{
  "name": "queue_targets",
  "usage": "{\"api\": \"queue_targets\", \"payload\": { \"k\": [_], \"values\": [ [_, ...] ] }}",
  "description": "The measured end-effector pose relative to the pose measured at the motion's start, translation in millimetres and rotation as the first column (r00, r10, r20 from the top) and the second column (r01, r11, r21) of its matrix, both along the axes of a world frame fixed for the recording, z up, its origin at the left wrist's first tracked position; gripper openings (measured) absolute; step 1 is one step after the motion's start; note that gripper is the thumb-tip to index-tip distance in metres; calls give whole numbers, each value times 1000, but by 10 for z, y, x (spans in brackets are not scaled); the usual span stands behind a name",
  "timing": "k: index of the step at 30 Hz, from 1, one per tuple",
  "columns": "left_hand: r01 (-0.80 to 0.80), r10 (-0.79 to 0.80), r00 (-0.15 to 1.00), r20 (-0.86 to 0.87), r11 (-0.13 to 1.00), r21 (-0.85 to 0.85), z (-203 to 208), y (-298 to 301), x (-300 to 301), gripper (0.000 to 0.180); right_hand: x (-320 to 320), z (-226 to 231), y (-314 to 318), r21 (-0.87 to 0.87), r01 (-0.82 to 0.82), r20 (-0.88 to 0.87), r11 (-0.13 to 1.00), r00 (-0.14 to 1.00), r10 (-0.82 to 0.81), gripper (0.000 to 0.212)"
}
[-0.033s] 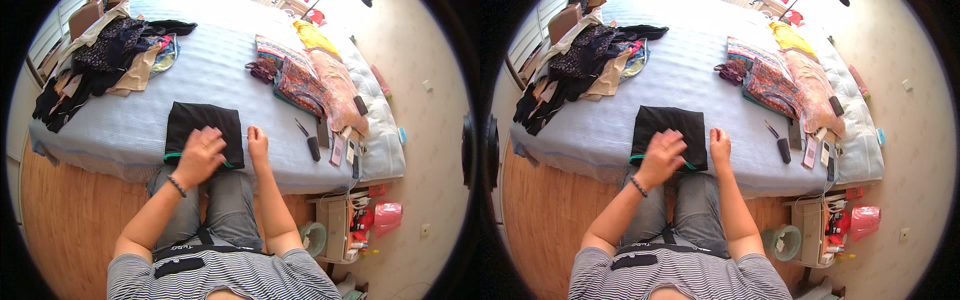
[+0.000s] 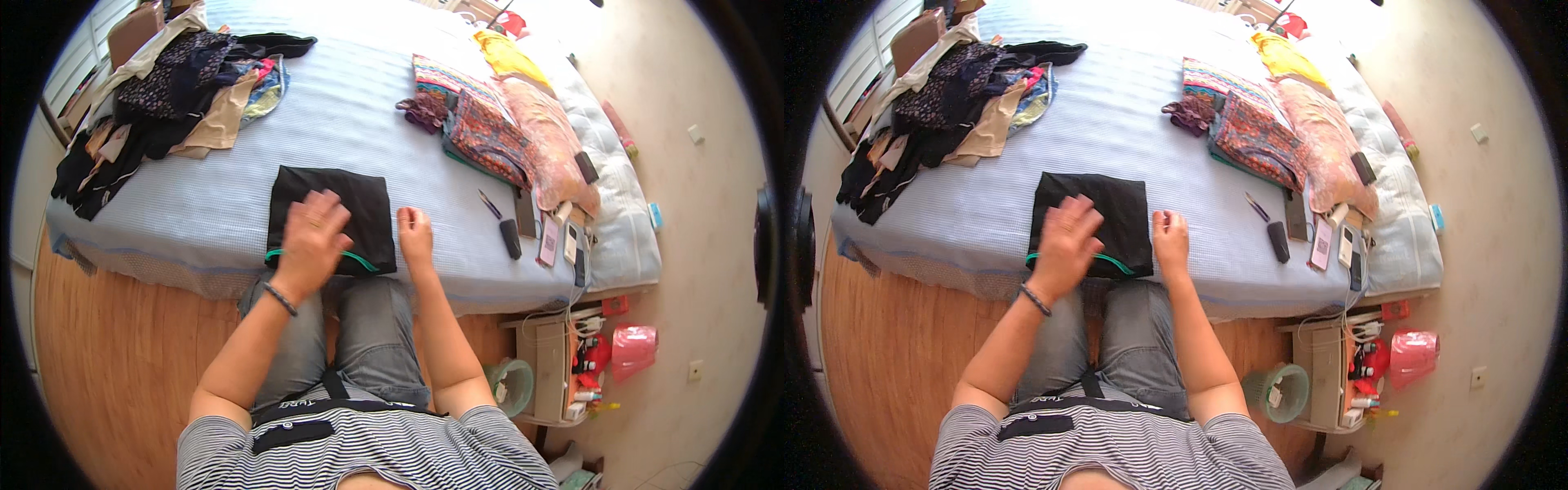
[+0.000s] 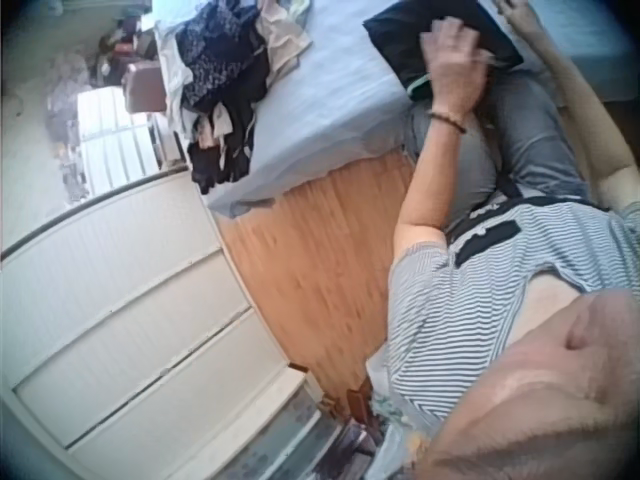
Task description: The person folds a black short-sleeved shirt with green trim, a dark floral blouse, and a white long-sleeved shirt on a bed. They smooth each garment, fold the sleeves and sides, and stack the folded items on the bed.
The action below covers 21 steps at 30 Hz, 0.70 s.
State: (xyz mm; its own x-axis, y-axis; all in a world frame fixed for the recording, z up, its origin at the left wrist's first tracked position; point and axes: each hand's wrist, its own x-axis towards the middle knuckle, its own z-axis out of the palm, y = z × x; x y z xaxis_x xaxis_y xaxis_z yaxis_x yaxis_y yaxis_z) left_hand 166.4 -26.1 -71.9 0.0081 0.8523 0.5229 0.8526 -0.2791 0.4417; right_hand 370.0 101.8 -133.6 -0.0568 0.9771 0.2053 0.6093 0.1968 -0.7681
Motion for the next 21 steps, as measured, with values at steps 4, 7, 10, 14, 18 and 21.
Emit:
{"api": "queue_targets", "payload": {
  "k": [4,7,10,14,18,21],
  "values": [
    [-461,389,875,-288,850,-255,-623,8,-371,67,-311,124,-277,-149,9,387,989,921,50,64],
    [-439,445,896,-5,883,-164,-754,-52,-456,73,-289,171,-100,-265,-79,327,961,930,167,60],
    [-580,583,809,-70,776,-246,-677,-109,-500,61,-309,217,-153,-334,-226,-121,915,973,196,52],
    [-418,467,883,38,822,-388,-593,27,-700,37,-332,454,-320,-421,-557,-762,715,646,54,35],
    [336,191,197,962,908,-250,-483,41,-675,27,-105,808,-450,-330,-627,-860,706,507,49,33],
    [531,305,-99,947,821,-209,-211,-64,-459,27,240,1033,-421,-259,-623,-868,738,486,105,40]
  ]
}}
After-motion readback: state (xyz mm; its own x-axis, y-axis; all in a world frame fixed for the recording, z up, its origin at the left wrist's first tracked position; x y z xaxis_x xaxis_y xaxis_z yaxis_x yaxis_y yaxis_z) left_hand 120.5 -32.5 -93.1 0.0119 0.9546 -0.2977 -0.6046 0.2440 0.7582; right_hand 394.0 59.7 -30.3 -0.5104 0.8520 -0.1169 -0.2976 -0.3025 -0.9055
